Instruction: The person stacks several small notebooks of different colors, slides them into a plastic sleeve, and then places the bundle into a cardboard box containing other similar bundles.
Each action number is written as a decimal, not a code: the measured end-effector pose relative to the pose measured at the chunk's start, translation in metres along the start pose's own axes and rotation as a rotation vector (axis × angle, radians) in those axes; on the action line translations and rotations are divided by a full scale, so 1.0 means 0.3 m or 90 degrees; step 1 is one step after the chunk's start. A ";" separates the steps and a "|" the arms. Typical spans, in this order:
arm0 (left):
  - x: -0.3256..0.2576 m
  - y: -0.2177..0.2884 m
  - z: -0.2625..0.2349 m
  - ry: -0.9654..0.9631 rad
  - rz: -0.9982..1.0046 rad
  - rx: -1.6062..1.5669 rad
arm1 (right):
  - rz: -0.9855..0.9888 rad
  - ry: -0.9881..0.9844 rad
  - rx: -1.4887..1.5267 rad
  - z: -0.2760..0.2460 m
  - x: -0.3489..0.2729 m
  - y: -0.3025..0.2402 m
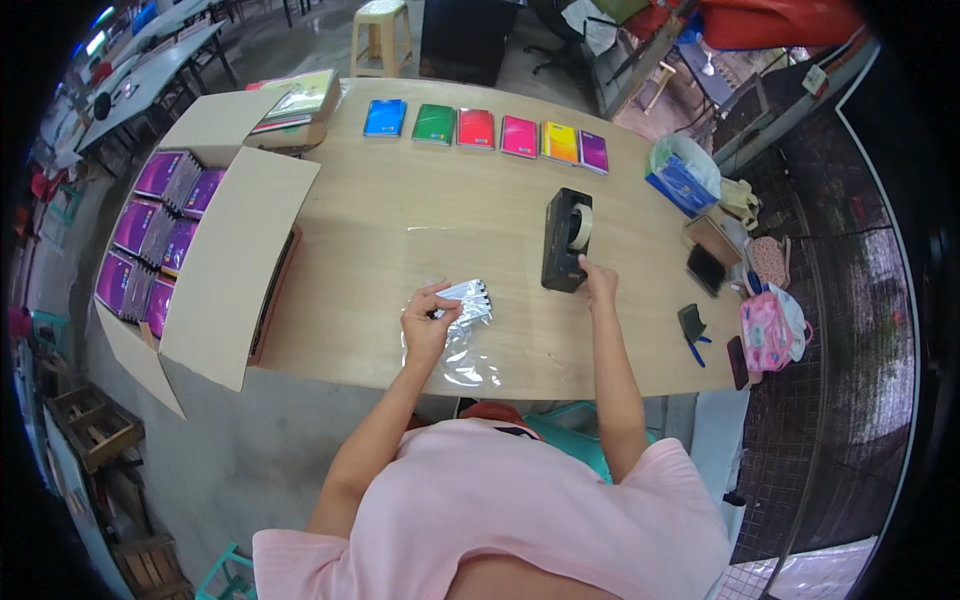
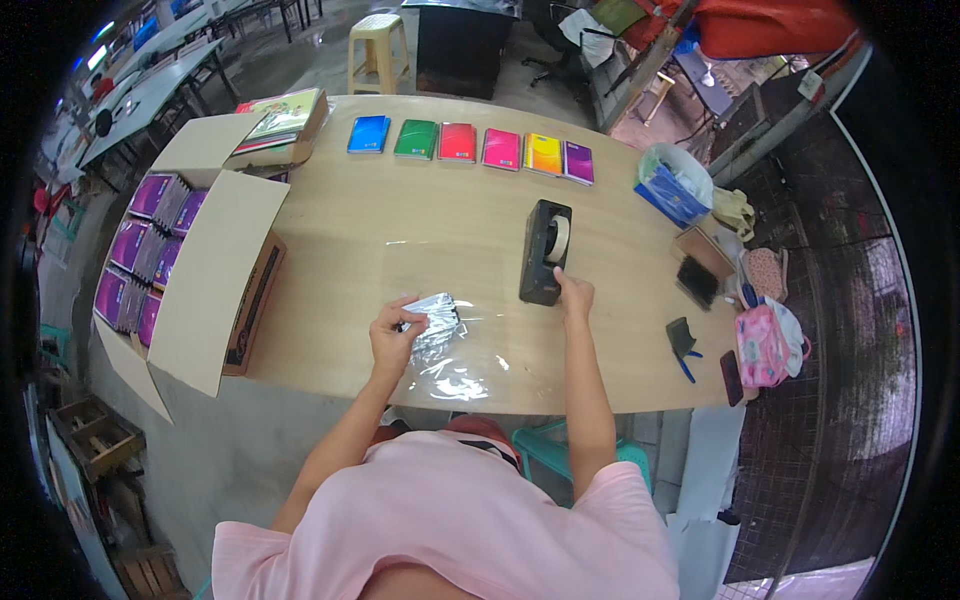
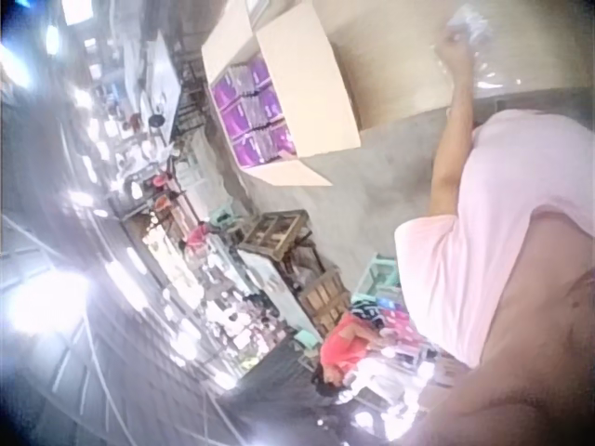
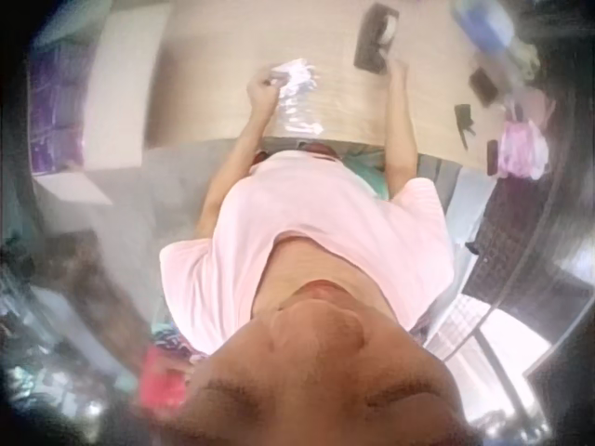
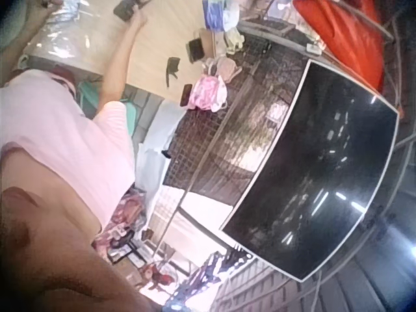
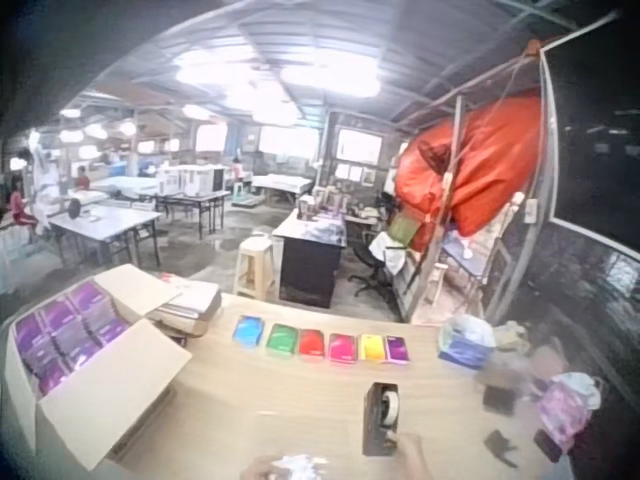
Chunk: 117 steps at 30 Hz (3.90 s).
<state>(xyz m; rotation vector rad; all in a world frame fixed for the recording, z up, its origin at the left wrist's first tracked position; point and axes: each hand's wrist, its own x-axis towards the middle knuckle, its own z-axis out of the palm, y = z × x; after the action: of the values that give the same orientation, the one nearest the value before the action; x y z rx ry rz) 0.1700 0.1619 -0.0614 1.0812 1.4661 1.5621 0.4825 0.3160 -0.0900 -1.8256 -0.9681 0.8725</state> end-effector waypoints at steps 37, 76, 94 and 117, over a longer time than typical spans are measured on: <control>0.120 0.203 -0.010 -0.397 0.161 0.421 | 0.463 -0.775 0.120 0.280 -0.716 0.133; 0.027 -0.289 -0.009 -0.125 0.141 0.022 | -0.408 -0.596 0.181 0.488 -0.271 0.315; 0.107 0.067 -0.196 -0.398 0.504 0.489 | -0.924 -0.777 -0.566 0.144 -0.425 -0.618; 0.166 0.131 -0.178 -0.595 0.430 0.493 | -0.575 -0.786 -0.033 0.352 -0.384 -0.338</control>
<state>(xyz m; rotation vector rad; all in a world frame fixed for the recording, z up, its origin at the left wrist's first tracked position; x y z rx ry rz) 0.1032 0.1836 -0.0173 2.5091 1.0341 0.5491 0.3135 0.2861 -0.0174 -0.5087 -2.2960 1.3141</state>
